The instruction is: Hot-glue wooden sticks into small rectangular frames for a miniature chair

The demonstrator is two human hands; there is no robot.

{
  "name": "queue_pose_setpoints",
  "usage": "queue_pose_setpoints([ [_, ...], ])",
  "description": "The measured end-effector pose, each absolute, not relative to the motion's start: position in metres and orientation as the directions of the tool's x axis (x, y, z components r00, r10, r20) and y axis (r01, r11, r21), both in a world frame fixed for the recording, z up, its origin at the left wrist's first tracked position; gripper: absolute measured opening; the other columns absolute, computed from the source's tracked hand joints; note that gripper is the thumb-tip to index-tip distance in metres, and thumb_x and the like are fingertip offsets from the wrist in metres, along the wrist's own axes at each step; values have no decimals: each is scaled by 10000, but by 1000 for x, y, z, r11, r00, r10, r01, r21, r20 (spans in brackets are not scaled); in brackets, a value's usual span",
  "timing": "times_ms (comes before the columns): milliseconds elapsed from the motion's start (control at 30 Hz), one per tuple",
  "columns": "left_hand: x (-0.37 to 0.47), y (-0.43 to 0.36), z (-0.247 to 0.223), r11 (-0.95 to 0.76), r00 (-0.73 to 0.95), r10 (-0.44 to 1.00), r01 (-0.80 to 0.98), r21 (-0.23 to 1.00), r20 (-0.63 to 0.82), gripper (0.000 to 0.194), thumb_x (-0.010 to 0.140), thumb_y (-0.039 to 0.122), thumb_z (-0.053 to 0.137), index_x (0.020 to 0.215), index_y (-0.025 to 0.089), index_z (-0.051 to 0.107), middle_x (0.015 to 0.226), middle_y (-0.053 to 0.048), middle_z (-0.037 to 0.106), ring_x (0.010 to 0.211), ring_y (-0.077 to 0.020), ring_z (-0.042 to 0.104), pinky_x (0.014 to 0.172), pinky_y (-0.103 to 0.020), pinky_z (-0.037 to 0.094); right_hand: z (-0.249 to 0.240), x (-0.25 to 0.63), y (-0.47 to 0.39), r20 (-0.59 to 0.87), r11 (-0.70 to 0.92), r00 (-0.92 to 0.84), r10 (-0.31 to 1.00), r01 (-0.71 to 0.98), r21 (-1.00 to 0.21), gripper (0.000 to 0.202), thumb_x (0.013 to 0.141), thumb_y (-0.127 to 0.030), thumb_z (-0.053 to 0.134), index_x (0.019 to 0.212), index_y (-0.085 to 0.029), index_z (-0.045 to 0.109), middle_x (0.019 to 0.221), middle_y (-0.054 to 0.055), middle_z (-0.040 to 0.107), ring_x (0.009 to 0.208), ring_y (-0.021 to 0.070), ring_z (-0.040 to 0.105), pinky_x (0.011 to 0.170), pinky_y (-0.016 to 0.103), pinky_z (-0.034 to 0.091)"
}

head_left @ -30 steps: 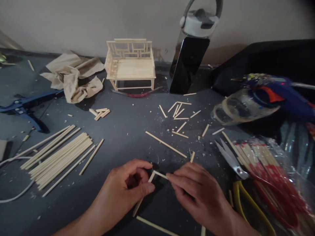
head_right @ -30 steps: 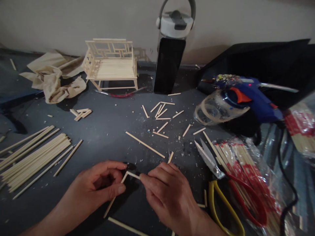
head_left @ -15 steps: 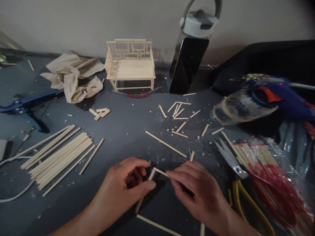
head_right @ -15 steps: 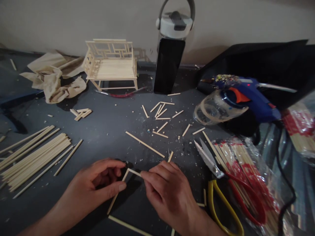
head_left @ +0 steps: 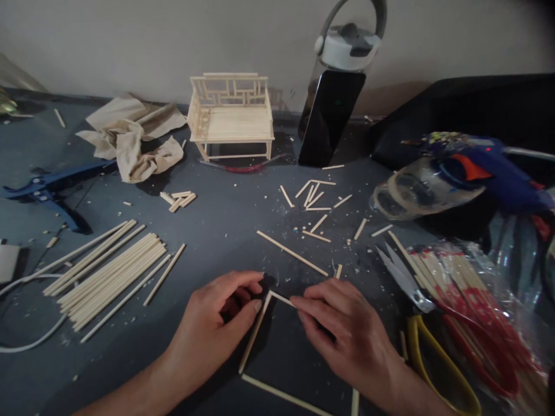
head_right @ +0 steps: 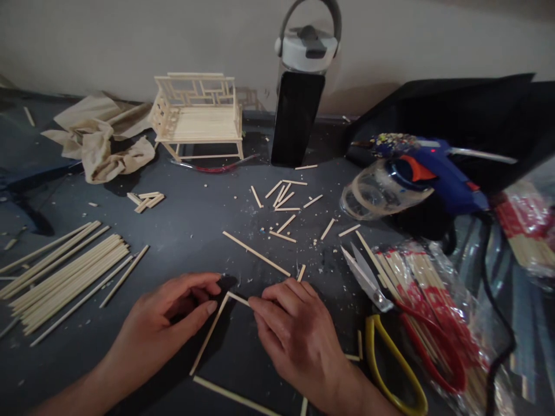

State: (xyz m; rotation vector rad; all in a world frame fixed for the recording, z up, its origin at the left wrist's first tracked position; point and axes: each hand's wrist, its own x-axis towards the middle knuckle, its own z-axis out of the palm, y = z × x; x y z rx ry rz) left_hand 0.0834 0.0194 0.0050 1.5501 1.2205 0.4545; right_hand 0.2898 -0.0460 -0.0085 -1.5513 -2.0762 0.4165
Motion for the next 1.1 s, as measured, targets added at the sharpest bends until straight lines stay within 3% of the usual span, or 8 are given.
queue_pose_setpoints([
  [333,85,18,4,60,447,843,477,877,-300,378,772,203,622,1145,261,594,964,5,680,700,-108,628,582,-204,530,-9,290,-46,233,322,-230,945,785,-530,218,851,-114,554,1008,-206,674,841,37,650,760,164,572,687,335,454],
  [1100,83,18,0,-17,468,852,472,881,-235,444,765,171,630,1189,289,572,945,35,713,645,-89,621,557,-178,526,-11,292,-47,208,324,-250,946,770,-549,238,839,-95,570,1034,-208,649,857,32,630,777,175,545,686,342,417],
])
